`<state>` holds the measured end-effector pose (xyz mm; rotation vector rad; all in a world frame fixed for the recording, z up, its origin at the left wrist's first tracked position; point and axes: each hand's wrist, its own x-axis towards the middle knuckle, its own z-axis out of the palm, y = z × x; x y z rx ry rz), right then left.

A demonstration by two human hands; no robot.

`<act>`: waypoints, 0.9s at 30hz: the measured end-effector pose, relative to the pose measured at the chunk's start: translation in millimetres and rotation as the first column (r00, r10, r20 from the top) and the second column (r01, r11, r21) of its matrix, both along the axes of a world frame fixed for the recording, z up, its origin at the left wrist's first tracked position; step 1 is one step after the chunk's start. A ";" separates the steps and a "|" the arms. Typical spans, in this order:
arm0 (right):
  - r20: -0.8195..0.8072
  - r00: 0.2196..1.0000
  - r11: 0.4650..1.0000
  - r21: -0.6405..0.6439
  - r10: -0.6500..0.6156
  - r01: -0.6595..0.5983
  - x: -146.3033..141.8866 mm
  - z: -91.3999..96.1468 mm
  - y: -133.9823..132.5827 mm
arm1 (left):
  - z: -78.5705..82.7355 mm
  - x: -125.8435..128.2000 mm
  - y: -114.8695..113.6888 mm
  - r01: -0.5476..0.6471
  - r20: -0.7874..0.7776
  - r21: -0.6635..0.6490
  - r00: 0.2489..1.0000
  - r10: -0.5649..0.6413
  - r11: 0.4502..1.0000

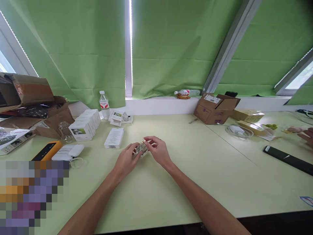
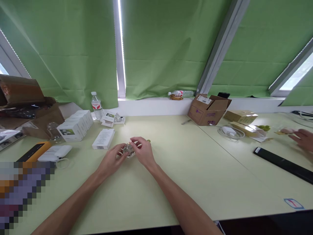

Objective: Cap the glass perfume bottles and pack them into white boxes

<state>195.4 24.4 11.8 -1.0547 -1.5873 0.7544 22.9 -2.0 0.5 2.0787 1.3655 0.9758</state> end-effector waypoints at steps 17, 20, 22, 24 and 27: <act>-0.002 1.000 0.999 0.036 0.016 -0.016 0.1 2.0 -1.0 | -0.5 2.9 -1.5 0.009 0.019 0.041 1.000 -0.010 0.999; 0.011 1.000 0.998 0.055 0.016 -0.017 -0.4 2.0 -1.3 | -0.5 3.2 -1.4 0.012 0.022 0.041 1.000 -0.013 0.999; 0.017 1.000 0.998 0.060 0.014 -0.015 -0.7 2.3 -1.4 | 0.0 3.1 -1.5 0.014 0.022 0.038 1.000 -0.015 0.999; 0.019 1.000 0.998 0.061 0.014 -0.015 -0.8 3.0 -1.5 | 0.6 2.9 -1.6 0.014 0.021 0.032 1.000 -0.015 0.999; 0.028 0.999 0.998 0.067 0.016 -0.018 -0.5 4.0 -1.8 | 1.3 2.7 -2.0 0.012 0.018 0.028 1.000 -0.013 1.000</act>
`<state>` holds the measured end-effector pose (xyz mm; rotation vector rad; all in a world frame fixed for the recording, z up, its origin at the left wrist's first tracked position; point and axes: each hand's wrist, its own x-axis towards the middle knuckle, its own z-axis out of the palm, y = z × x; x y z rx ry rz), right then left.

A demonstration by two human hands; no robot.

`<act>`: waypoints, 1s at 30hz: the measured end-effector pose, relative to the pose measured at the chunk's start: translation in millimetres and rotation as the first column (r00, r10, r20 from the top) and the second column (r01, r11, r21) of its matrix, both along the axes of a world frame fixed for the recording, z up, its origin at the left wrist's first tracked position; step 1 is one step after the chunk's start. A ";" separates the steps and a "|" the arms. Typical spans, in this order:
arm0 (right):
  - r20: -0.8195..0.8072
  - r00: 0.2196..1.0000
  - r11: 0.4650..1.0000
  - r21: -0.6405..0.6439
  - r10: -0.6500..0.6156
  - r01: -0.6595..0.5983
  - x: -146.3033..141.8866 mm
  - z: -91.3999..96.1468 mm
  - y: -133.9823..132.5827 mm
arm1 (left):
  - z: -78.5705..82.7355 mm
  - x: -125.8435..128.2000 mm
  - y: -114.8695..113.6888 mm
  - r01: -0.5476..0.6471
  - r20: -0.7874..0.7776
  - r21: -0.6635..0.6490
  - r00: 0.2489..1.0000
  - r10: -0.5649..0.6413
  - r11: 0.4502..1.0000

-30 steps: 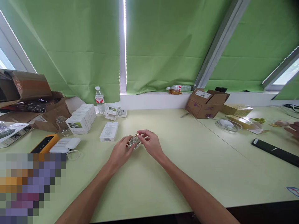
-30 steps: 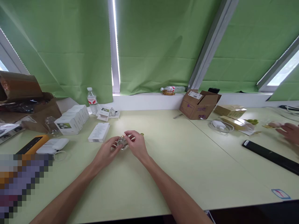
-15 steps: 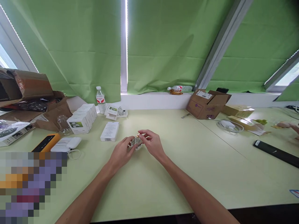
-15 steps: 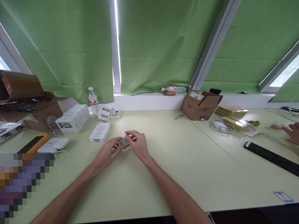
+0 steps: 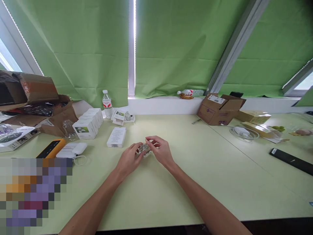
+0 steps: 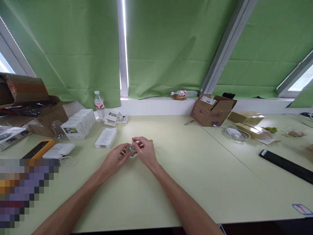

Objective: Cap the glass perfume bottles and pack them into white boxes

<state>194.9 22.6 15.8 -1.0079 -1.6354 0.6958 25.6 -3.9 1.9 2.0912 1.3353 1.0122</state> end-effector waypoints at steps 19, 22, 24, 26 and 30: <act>-0.047 0.999 1.000 -0.024 0.012 -0.013 0.5 -2.3 1.5 | -0.7 0.4 -0.5 -0.023 -0.034 0.007 0.999 0.024 1.000; -0.121 0.993 0.993 -0.119 0.003 -0.017 -0.3 -2.4 3.3 | 1.1 0.2 -1.2 -0.023 -0.034 0.003 0.999 0.024 1.000; -0.157 0.988 0.989 -0.148 -0.003 -0.021 -0.5 -1.7 4.1 | 2.3 0.0 -1.6 -0.020 -0.040 -0.003 0.999 0.020 1.000; -0.176 0.984 0.986 -0.166 -0.004 -0.025 -0.3 -0.9 4.3 | 3.3 -0.3 -1.8 -0.015 -0.050 -0.009 0.999 0.014 1.000; -0.203 0.979 0.976 -0.216 -0.006 -0.039 0.5 -1.0 4.1 | 3.6 -0.6 -1.6 -0.024 -0.062 -0.006 0.998 0.024 1.000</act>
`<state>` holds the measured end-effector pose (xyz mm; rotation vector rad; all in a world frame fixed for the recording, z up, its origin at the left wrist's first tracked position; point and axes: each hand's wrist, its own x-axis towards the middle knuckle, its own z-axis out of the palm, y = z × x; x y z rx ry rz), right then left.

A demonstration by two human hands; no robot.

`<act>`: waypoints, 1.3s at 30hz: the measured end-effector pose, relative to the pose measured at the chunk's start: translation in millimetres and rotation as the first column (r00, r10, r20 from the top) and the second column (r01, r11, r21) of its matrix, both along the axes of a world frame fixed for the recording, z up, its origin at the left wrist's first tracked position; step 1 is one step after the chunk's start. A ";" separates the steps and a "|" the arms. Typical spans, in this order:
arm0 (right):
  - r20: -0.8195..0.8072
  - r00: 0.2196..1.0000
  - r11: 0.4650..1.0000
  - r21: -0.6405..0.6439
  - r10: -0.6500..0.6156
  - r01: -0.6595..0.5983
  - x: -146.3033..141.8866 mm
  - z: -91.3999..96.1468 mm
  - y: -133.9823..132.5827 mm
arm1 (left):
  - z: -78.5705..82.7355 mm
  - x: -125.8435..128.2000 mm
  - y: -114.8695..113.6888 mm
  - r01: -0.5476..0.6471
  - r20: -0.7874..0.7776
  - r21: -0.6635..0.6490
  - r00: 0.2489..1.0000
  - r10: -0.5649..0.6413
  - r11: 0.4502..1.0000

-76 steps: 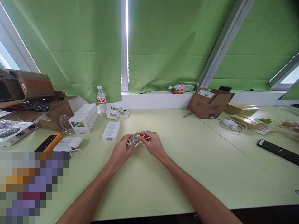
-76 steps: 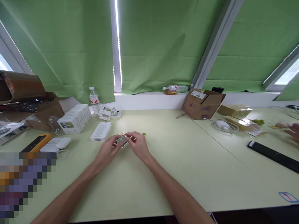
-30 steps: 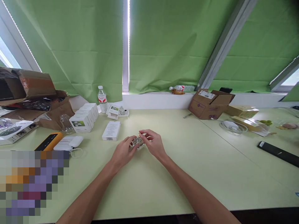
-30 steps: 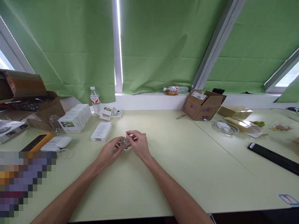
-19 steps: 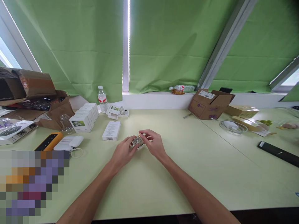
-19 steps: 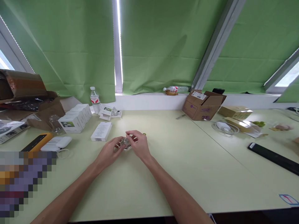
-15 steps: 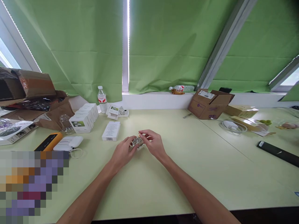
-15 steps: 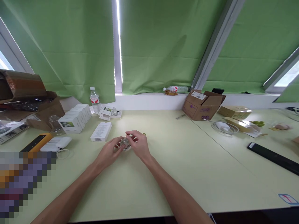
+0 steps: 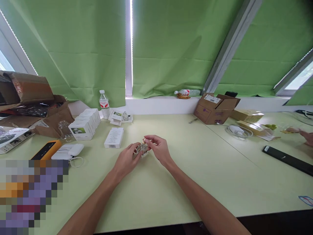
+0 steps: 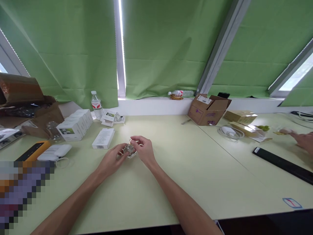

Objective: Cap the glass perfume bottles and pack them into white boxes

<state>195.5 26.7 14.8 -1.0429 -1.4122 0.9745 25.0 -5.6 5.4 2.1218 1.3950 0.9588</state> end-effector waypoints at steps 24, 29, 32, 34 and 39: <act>0.097 0.995 0.996 0.092 0.007 -0.016 -1.3 -0.3 -2.8 | 1.3 -0.5 -0.1 0.003 -0.058 0.000 0.998 -0.003 1.000; 0.107 0.994 0.989 0.143 0.015 -0.031 -1.0 -4.4 -1.1 | 0.3 -0.8 0.5 0.005 -0.053 -0.006 0.999 -0.005 1.000; 0.117 0.993 0.984 0.174 0.015 -0.035 -1.0 -5.7 -0.7 | 0.6 -0.9 0.8 0.007 -0.059 -0.009 0.998 -0.008 1.000; 0.141 0.990 0.976 0.216 0.001 -0.032 -1.2 -5.8 -0.8 | 0.7 -0.9 0.8 0.008 -0.060 -0.010 0.998 -0.009 1.000; 0.226 0.972 0.938 0.346 -0.063 -0.020 -1.6 -8.8 0.1 | -0.5 -0.6 0.8 0.011 -0.041 0.004 0.999 -0.011 1.000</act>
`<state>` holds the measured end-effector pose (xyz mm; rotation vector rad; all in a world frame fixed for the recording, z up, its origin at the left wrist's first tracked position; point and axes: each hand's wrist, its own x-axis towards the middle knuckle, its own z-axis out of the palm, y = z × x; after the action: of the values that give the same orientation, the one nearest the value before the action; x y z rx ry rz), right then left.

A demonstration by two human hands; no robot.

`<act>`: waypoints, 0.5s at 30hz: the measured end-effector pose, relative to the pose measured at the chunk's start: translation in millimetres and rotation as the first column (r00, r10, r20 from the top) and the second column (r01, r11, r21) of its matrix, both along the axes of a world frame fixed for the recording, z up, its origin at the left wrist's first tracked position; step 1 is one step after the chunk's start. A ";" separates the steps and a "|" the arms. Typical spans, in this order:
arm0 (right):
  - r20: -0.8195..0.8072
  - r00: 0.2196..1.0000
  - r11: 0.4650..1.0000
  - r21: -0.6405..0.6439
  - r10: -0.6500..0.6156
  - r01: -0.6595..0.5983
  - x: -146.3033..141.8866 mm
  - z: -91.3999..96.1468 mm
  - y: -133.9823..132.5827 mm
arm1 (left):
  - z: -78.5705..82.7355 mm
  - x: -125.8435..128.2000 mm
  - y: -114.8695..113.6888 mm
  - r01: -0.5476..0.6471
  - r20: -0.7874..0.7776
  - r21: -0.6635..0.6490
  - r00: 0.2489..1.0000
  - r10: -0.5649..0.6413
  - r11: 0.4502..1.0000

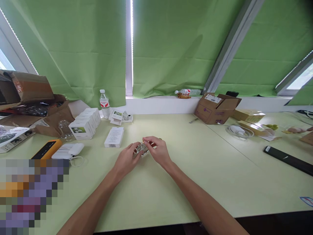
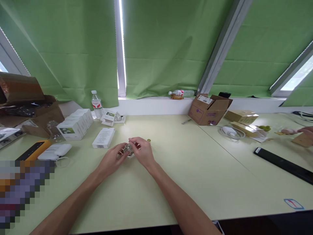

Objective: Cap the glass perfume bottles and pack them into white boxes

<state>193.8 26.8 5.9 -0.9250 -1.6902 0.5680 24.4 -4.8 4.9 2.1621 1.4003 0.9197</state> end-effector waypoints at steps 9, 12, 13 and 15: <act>0.096 0.994 0.989 0.144 -0.053 0.039 -0.3 -6.0 3.2 | -2.0 -0.8 1.1 -0.006 0.003 0.005 1.000 0.006 1.000; 0.101 0.993 0.988 0.147 -0.055 0.039 -0.2 -5.9 3.6 | -1.5 -0.6 0.6 -0.008 0.002 0.002 1.000 0.008 1.000; 0.101 0.993 0.989 0.145 -0.053 0.037 -0.2 -5.9 3.7 | -1.2 -0.5 0.4 -0.009 0.005 0.003 1.000 0.009 1.000; 0.097 0.994 0.989 0.140 -0.050 0.037 0.0 -5.8 3.7 | -0.7 -0.3 0.2 -0.011 0.010 0.008 1.000 0.011 1.000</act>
<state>193.8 30.5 0.2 -0.9006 -1.7712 0.3754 24.1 -4.6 4.2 2.1545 1.4078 0.9402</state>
